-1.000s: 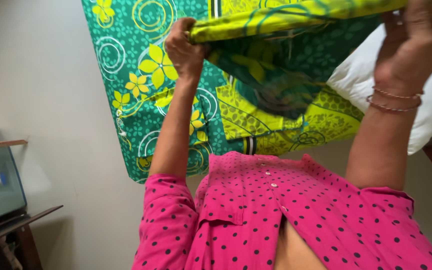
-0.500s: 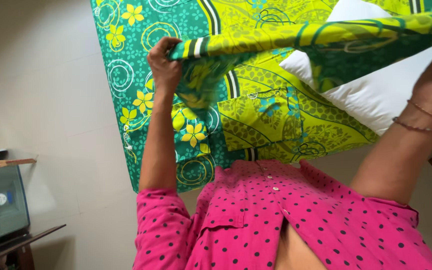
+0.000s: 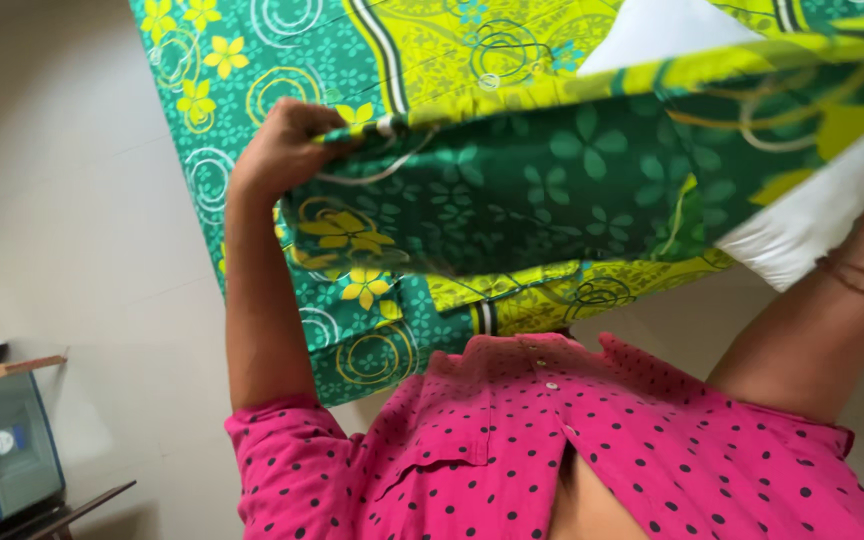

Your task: The person places a white pillow on a bed, unfolds a green and yellow patterned pillowcase, and inserts the pillow into the case. They adjust the corners and smooth the fabric to fit the pillowcase around the pillow.

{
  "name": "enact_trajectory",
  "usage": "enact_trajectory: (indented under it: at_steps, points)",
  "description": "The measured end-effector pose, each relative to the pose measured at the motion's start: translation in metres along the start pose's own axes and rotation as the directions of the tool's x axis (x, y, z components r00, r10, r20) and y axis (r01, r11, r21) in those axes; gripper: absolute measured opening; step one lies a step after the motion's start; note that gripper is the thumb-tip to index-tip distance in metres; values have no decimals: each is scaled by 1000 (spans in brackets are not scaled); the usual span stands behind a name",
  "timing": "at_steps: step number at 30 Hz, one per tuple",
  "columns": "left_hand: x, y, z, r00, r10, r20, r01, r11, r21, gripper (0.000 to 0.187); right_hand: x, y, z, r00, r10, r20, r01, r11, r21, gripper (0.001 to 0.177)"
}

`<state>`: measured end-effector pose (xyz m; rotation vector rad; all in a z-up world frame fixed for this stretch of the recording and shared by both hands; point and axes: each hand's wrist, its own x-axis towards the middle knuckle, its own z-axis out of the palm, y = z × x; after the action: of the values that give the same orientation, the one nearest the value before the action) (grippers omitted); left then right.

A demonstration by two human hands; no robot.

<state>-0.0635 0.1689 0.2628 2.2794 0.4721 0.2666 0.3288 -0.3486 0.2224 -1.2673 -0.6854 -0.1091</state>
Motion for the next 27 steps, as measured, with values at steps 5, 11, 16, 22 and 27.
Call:
enact_trajectory:
  at_steps: [5,11,16,22,27]
  points:
    - [99,-17,78,817,39,-575,42,991,128,18,28,32,1,985,123,-117,-101,978,183,35]
    - [205,-4,210,490,145,-860,246,923,295,32,41,142,-34,937,227,-267,-134,936,325,48]
    - [273,-5,404,804,-118,-582,123,992,-32,28,-4,254,-80,785,458,-417,-403,889,218,30]
    - [172,77,530,935,-271,-230,273,962,-24,114,-49,306,-150,694,579,-428,-620,783,54,23]
    - [124,100,540,845,-466,-261,497,865,65,119,-50,313,-163,664,664,-345,-708,706,-5,18]
